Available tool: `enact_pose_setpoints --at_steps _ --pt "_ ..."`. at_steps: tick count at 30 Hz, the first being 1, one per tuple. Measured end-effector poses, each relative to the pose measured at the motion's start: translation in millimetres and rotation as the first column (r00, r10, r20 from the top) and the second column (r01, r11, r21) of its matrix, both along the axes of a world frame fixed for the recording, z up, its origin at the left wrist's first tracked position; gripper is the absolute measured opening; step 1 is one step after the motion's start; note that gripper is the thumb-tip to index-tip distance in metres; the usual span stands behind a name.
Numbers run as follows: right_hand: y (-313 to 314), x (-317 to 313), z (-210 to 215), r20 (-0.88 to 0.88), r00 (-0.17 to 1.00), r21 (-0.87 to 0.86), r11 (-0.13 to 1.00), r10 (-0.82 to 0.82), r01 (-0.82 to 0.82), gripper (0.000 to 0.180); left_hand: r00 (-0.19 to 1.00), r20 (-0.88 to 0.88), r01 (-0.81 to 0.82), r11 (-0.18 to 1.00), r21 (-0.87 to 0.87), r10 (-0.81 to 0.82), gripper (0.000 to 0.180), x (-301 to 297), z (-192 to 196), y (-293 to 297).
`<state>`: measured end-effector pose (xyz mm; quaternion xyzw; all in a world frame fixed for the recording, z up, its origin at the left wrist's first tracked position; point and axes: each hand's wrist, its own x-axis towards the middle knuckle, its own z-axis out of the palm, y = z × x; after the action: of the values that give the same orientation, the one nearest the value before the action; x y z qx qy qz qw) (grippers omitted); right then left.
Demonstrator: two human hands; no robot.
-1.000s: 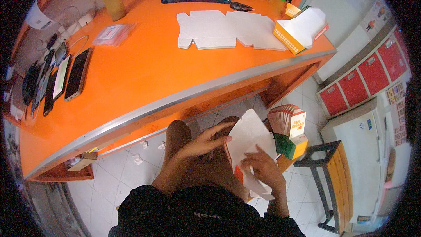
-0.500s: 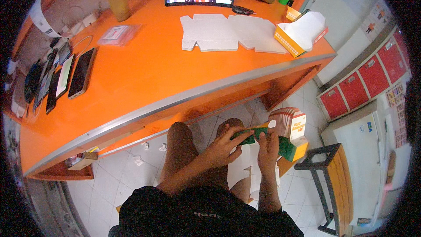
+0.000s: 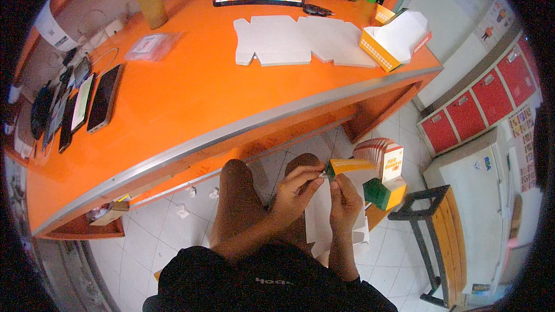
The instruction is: The person sits on the floor and assembles small rectangular boxes from flat white cardboard sheets. They fold the sheets along pre-scored lines and secure the edges with adhesive tape. The person repeatedly picks up a sheet, folds it into a box shape, and tapes the seams before placing the finished box on the orange desk.
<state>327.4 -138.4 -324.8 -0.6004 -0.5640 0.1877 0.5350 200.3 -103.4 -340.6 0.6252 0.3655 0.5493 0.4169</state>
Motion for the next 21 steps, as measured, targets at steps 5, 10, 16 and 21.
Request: enact_pose_setpoints --at_steps 5,10,16,21 --pt "-6 2 9 -0.113 0.993 -0.061 0.998 -0.014 0.007 0.016 0.98 0.103 0.175 0.984 -0.026 -0.172 0.017 -7 9 4" --pt "-9 0 11 -0.063 0.996 -0.034 0.998 -0.056 0.054 0.016 0.984 -0.069 0.17 0.984 0.055 -0.166 0.022 -10 17 -3" --pt "-4 -6 8 0.109 0.971 0.256 0.95 -0.211 0.178 0.014 0.982 -0.18 0.09 0.969 0.231 -0.049 0.033 4 26 -17" --pt "-4 -5 9 0.132 0.988 0.204 0.977 -0.085 0.057 0.02 0.977 -0.207 0.004 0.964 0.267 0.053 0.033 10 23 -20"
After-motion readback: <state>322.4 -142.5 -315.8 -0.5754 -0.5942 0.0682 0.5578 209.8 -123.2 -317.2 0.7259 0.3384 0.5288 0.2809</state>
